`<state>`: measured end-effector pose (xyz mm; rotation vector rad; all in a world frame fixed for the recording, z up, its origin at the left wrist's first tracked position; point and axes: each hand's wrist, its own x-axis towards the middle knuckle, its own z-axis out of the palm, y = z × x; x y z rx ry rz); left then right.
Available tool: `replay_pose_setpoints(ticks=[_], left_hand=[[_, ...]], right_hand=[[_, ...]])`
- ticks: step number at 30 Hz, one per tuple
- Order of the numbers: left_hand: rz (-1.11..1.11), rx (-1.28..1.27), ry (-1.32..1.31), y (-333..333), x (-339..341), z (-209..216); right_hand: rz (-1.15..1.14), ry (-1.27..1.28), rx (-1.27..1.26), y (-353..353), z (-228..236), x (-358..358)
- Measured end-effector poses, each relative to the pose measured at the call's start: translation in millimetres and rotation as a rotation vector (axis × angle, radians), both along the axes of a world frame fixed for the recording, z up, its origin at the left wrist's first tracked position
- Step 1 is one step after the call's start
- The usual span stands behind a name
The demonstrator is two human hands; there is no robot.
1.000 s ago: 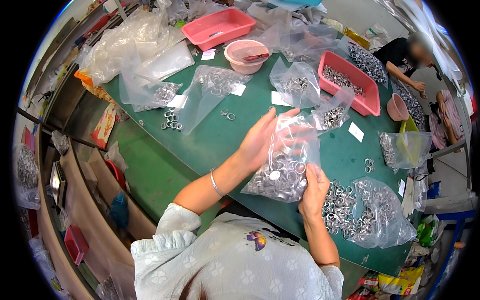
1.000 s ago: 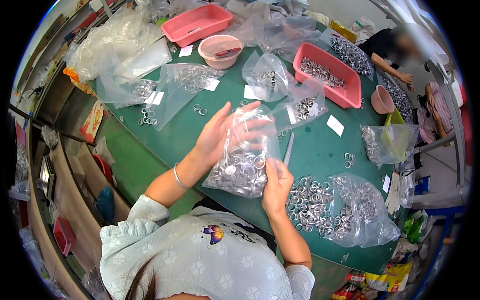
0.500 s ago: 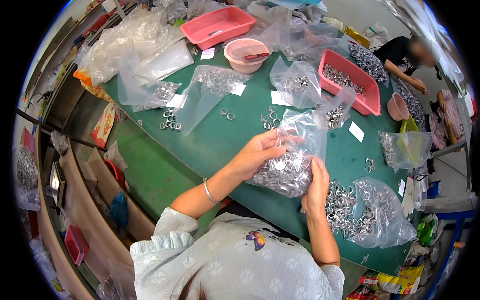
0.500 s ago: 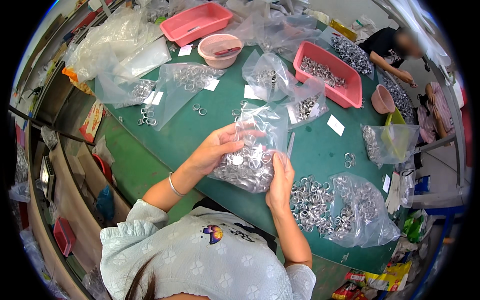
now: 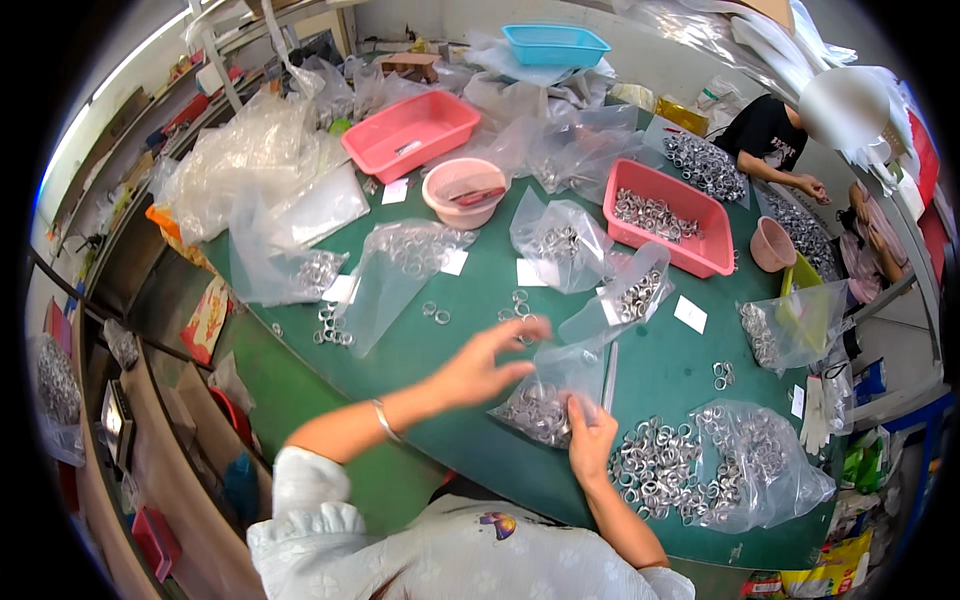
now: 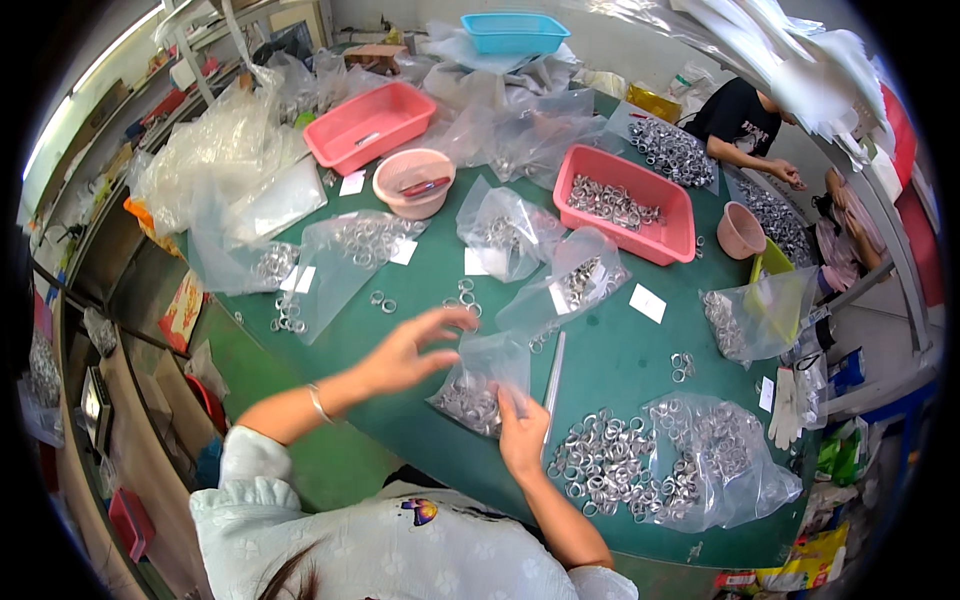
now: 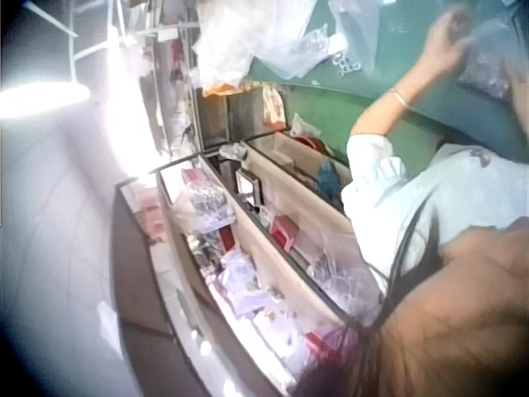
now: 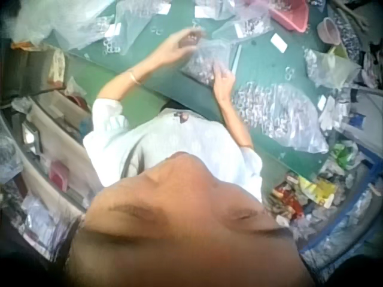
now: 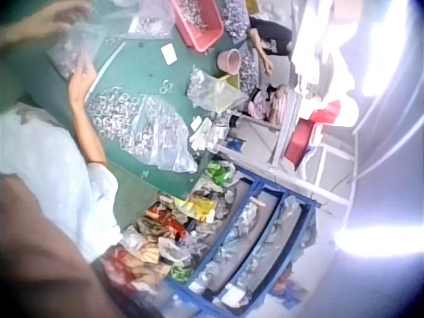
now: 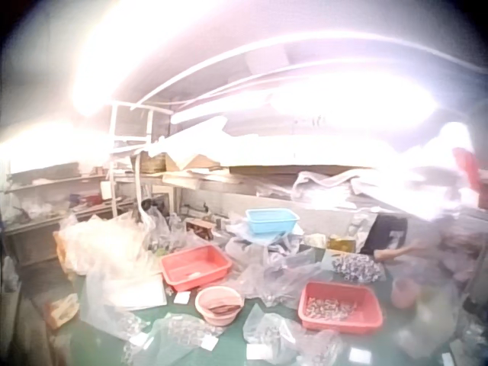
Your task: The person uses a metal rod to thread small metal rings, then places the assembled keychains into clear plastic bags. They repeatedly pick up rings, thread them onto the rod, and transfer the finished items into packaging.
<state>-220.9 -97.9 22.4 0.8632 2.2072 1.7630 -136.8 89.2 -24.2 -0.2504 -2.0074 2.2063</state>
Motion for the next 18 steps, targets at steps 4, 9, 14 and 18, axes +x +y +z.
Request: replay_pose_setpoints(ticks=[4, 9, 14, 18], left_hand=[[0.105, -0.6, 0.423, -23.9, -105.1, 88.0], [0.172, -1.011, 0.676, -24.7, -257.4, 90.0], [0.079, -1.241, 0.856, 10.0, -332.1, 49.0], [0.069, -1.457, 1.035, 16.2, -358.7, 25.4]], right_hand=[[-0.08, 0.075, 0.144, 8.2, -3.5, 0.6], [0.022, 0.119, 0.274, 22.7, -10.3, -7.0], [0.054, 0.159, 0.272, 36.9, -15.2, -12.8], [0.094, 0.121, 0.312, 47.8, -13.6, -13.6]])
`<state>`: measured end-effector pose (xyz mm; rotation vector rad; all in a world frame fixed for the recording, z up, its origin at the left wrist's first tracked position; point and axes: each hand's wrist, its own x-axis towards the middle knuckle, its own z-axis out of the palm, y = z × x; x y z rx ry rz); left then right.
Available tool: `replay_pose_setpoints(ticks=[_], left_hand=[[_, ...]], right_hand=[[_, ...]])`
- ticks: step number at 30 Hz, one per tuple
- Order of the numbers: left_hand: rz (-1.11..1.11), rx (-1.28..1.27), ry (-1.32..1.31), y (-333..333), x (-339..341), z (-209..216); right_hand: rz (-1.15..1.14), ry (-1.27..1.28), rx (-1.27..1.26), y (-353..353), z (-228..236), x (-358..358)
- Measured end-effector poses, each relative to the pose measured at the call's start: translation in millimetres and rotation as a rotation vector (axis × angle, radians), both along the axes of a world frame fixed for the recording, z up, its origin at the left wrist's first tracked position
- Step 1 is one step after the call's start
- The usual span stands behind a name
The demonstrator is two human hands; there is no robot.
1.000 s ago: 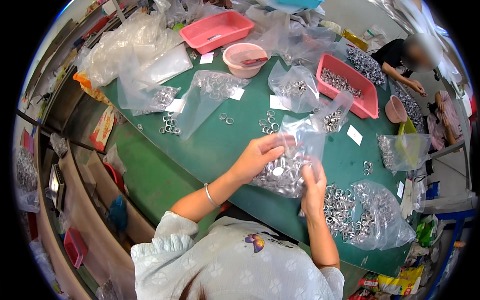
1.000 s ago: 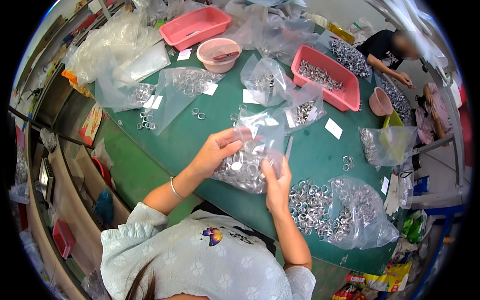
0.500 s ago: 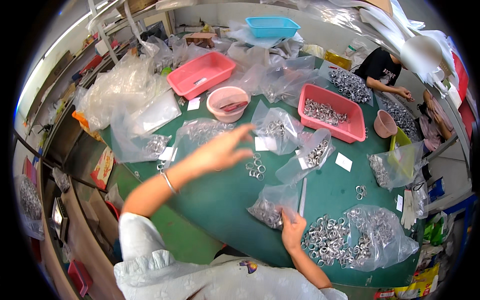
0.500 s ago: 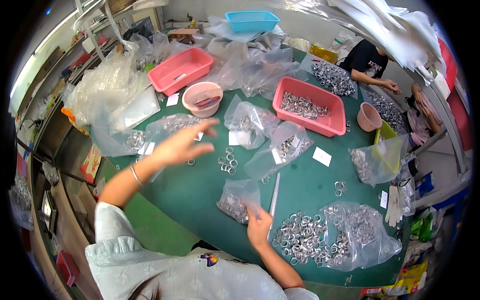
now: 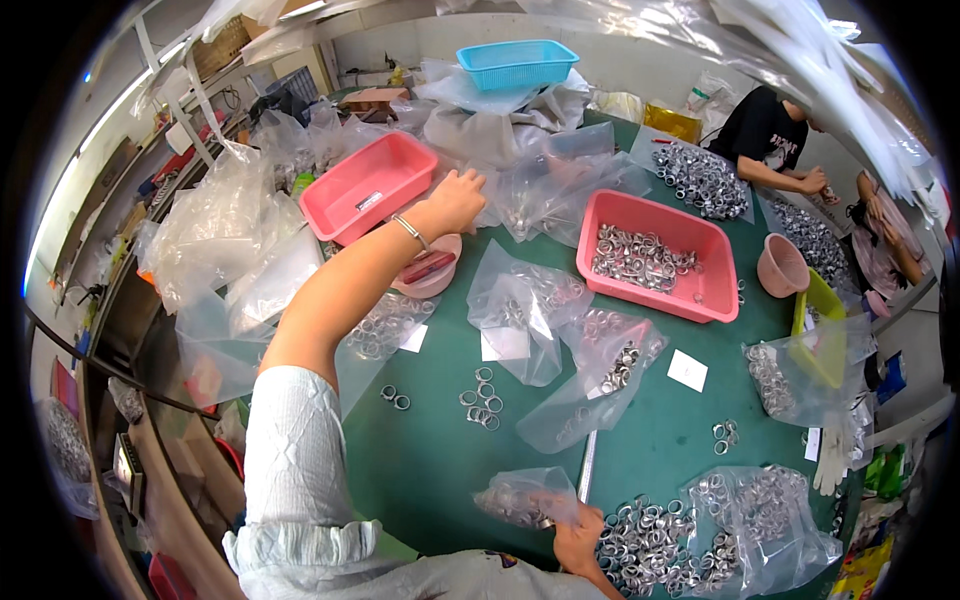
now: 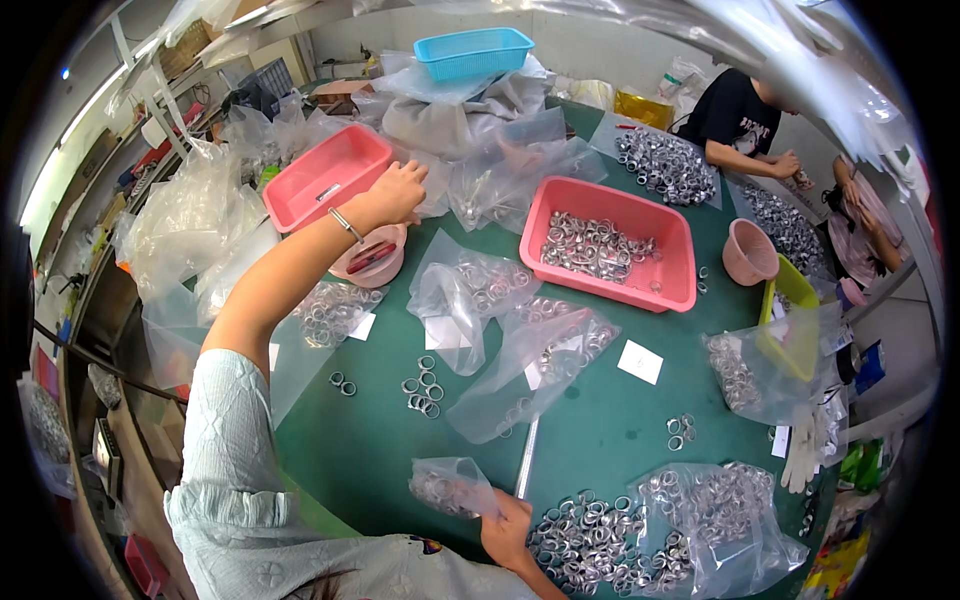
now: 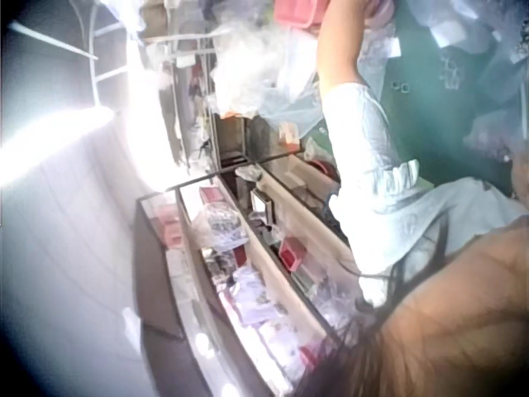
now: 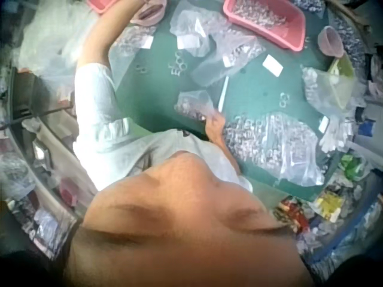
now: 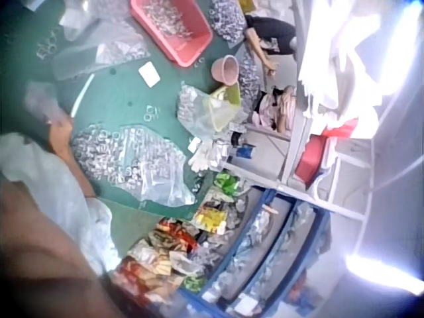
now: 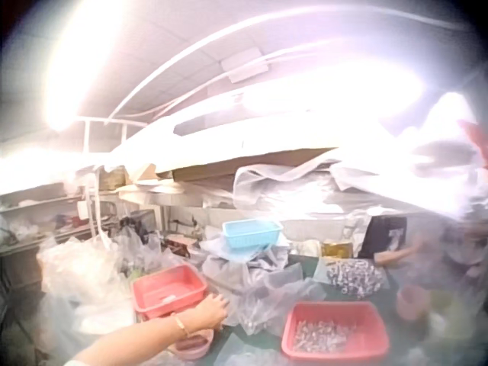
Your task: The person uses a metal rod to thread small metal rings, then places the assembled keychains into clear plastic bags. They repeatedly pick up rings, thread them onto the rod, and transfer the finished items into packaging.
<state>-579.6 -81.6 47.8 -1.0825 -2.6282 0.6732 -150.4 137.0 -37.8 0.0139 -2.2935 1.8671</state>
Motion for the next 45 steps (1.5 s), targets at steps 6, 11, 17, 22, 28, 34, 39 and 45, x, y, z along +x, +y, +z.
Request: replay_pose_setpoints(ticks=[6, 11, 17, 22, 28, 34, 39, 45], left_hand=[[0.269, 0.56, 0.108, -65.3, -50.6, 2.9], [0.357, 0.807, 0.21, -102.1, -69.0, 6.5], [0.653, 0.578, 0.352, -120.6, -70.2, 5.2], [0.831, 0.575, 0.561, -123.3, -62.8, -5.2], [-0.192, 0.506, 0.287, -90.7, -62.0, 6.0], [0.251, 0.197, -0.161, -46.5, -48.3, -0.6], [0.507, 0.47, 0.037, -74.0, -54.9, 1.7], [0.87, 1.204, -0.197, -187.6, -118.2, -26.6]], right_hand=[[0.024, 0.005, -0.013, 3.6, -19.9, -2.8], [-0.017, 0.055, 0.064, 6.3, -25.6, -1.9], [-0.057, 0.056, -0.003, 3.9, -27.0, -3.9], [-0.125, 0.029, 0.003, -0.8, -24.6, -4.8], [-0.101, 0.063, -0.008, 0.2, -36.2, -3.2], [0.002, 0.122, -0.046, 7.2, -48.1, -0.5], [-0.004, 0.146, -0.045, 5.4, -38.4, -4.9], [-0.008, 0.147, -0.061, 6.7, -43.5, -3.3]])
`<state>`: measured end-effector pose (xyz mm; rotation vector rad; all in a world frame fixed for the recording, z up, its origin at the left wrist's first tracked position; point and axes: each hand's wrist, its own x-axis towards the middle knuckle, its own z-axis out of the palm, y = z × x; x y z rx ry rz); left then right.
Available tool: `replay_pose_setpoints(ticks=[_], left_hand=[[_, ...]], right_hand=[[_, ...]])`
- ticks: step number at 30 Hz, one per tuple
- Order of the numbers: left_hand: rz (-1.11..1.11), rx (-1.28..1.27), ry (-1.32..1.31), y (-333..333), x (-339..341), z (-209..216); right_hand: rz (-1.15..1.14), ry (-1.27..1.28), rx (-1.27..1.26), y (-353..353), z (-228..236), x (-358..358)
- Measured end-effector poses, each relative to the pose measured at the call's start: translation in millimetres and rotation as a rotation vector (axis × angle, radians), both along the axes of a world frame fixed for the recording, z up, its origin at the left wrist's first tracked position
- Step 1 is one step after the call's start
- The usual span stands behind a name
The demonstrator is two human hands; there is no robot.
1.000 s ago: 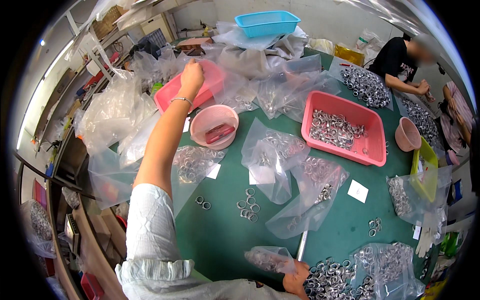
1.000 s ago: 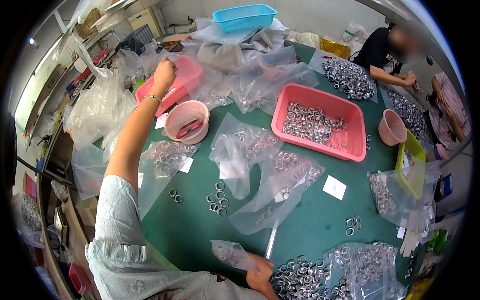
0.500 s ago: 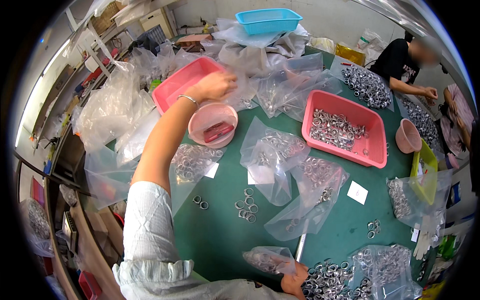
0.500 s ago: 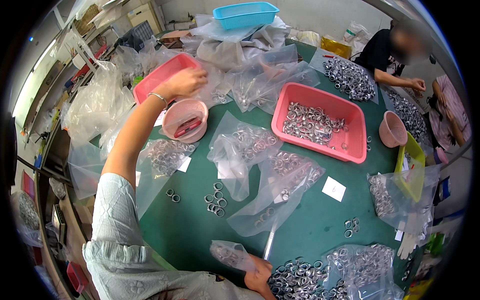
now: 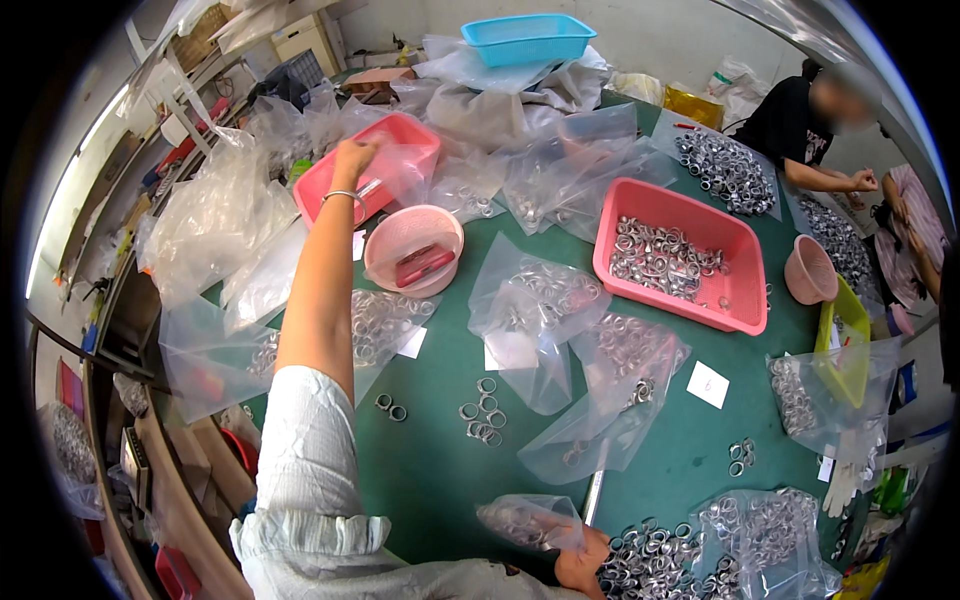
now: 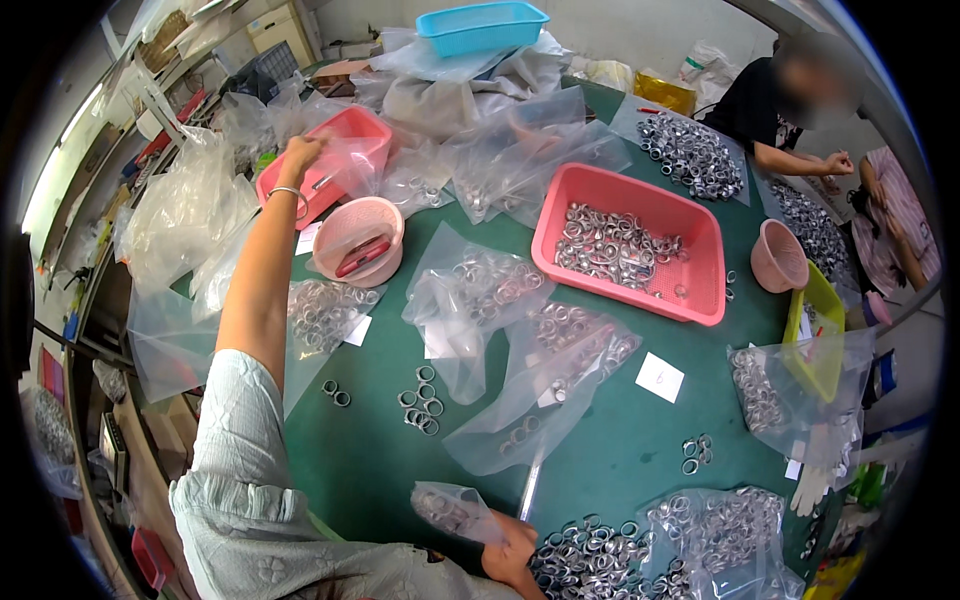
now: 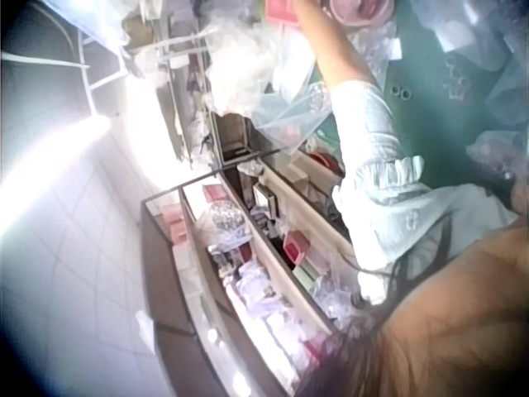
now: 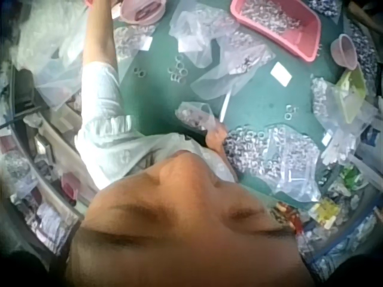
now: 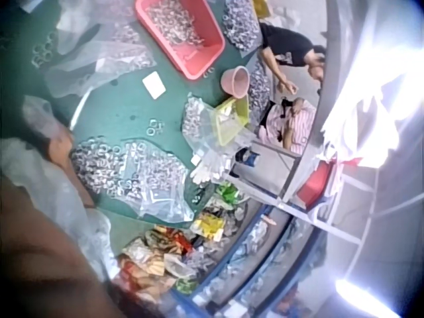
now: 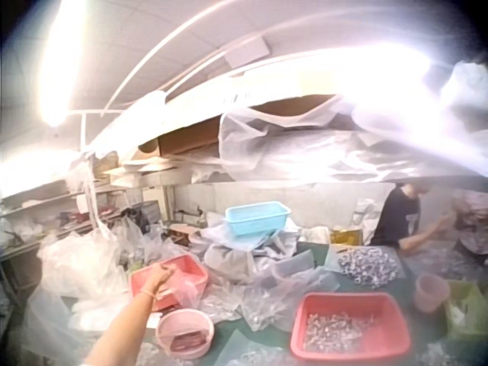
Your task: The person uses a metal rod to thread small metal rings, then places the assembled keychains into clear plastic bags. They repeatedly pick up rings, thread them onto the rod, and transfer the finished items into packaging.
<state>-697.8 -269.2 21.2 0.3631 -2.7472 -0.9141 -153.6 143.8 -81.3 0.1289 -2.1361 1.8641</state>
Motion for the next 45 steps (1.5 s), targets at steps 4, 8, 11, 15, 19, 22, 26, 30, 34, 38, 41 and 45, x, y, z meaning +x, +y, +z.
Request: replay_pose_setpoints(ticks=[4, 8, 11, 15, 19, 22, 26, 30, 34, 38, 41, 45], left_hand=[[0.238, 0.169, 0.24, -25.2, -5.9, -9.9], [0.417, -0.657, 0.007, 24.3, 21.9, -14.6], [0.571, -0.996, 0.134, 45.2, 50.3, 4.1], [0.295, -0.993, 0.213, 59.2, 50.8, 13.7], [0.143, -0.988, 0.272, 112.6, 41.1, 13.1], [0.02, -1.249, 0.282, 162.2, 44.6, 26.9], [-0.227, -1.14, 0.245, 174.5, 34.7, 22.7], [-0.604, -0.763, 0.035, 178.5, 22.0, 3.3], [-0.602, -0.608, 0.023, 219.0, 21.9, -28.2], [-0.475, -0.52, 0.004, 291.0, 36.3, -40.4], [-0.335, -0.409, 0.083, 342.7, 52.9, -49.6], [-0.344, -0.424, 0.227, 330.3, 37.9, -76.4]], right_hand=[[-0.007, -0.026, 0.003, -1.1, 0.0, 1.2], [-0.041, -0.132, 0.038, -3.1, 0.2, 1.0], [-0.004, -0.174, 0.053, -1.8, 8.4, 1.7], [0.054, -0.158, 0.047, -0.3, 15.6, -1.3], [0.029, -0.217, 0.019, -0.6, 9.0, 2.6], [0.01, -0.123, -0.023, -1.5, 4.9, -1.9], [0.022, -0.115, 0.0, -1.0, 4.6, -0.6], [-0.004, -0.137, 0.03, -2.3, 0.6, 1.6], [-0.005, -0.066, 0.004, -2.2, -1.5, -0.5], [0.008, -0.091, 0.037, 0.4, 0.4, -0.8], [-0.015, -0.087, 0.031, 0.3, 7.6, -4.1], [-0.007, -0.05, 0.038, 1.3, 6.5, -1.6]])
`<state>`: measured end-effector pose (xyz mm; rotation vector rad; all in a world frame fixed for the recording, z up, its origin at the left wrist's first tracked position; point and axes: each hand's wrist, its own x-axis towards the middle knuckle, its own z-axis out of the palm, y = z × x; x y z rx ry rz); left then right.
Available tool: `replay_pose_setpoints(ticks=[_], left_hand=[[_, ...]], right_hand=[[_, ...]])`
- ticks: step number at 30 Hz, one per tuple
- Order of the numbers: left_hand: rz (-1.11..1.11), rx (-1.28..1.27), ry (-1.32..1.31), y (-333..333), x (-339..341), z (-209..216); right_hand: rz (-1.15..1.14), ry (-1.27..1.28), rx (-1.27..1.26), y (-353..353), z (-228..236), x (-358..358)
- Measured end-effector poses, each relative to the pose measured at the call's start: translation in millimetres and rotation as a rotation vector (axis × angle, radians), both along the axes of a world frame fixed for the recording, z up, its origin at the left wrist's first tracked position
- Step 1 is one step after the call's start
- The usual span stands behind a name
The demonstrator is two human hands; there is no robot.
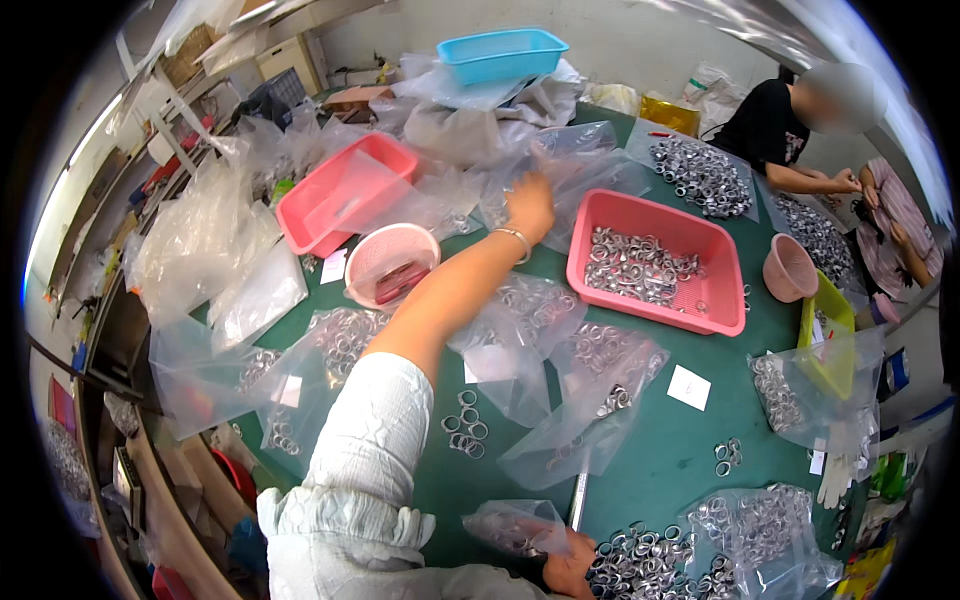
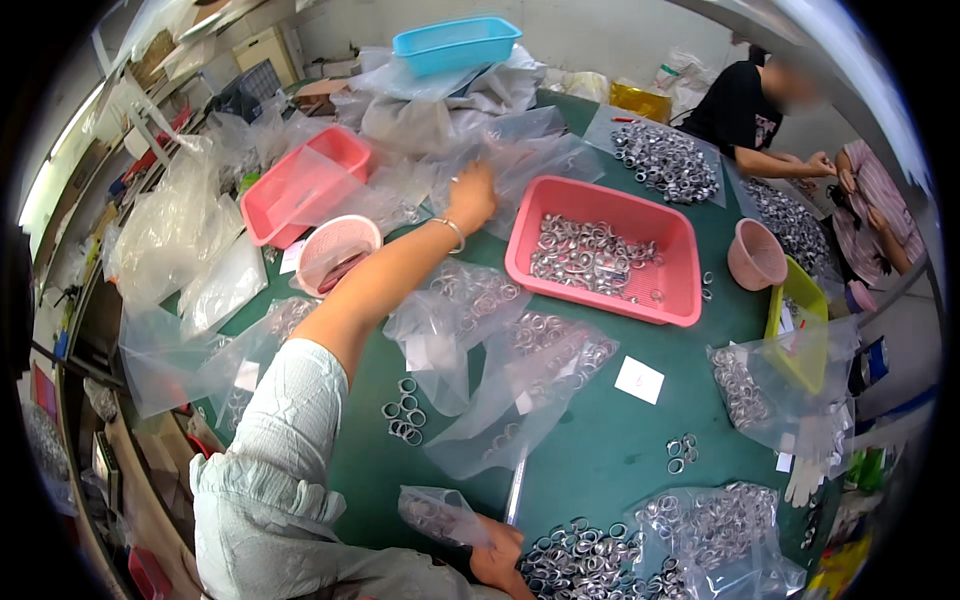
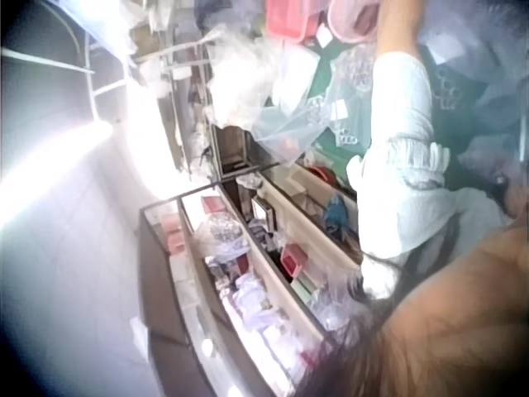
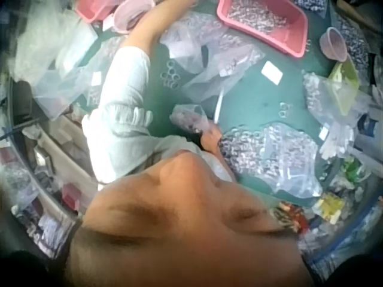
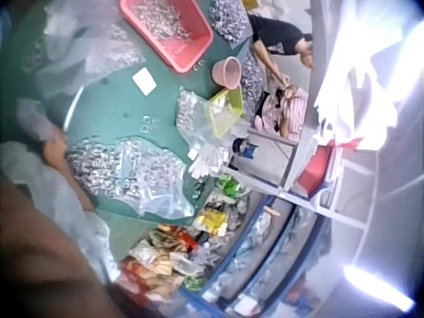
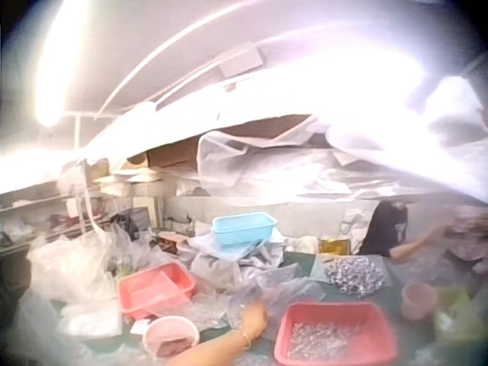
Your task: The person uses a metal rod to thread small metal rings, then places the assembled keychains into clear plastic bags. They repeatedly pick up rings, thread them onto the rod, and transfer the finished items into packaging.
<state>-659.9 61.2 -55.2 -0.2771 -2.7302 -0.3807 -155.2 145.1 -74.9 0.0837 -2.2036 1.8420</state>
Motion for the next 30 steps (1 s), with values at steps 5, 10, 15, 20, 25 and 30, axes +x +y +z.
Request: replay_pose_setpoints(ticks=[5, 10, 15, 20, 25, 30], left_hand=[[0.05, 0.346, 0.126, -24.5, -16.7, 28.8], [-0.06, 0.848, 0.335, -64.9, -27.0, 74.6], [-0.357, 1.617, 0.235, -66.3, 22.6, 138.6], [-0.334, 1.577, 0.056, -106.4, 87.8, 168.1], [-0.363, 1.6, -0.156, -124.8, 190.6, 189.5], [-0.421, 1.667, -0.35, -149.8, 308.1, 179.8]], right_hand=[[-0.043, -0.001, -0.014, -6.4, -14.6, 3.2], [-0.036, -0.03, -0.025, -7.4, -12.3, 3.3], [-0.058, -0.071, -0.067, -11.5, 15.0, -4.2], [-0.042, 0.01, -0.042, -15.8, 14.8, -2.0], [-0.12, 0.082, -0.09, -23.4, 27.6, 2.2], [-0.175, 0.169, -0.097, -8.8, 36.8, 13.9]])
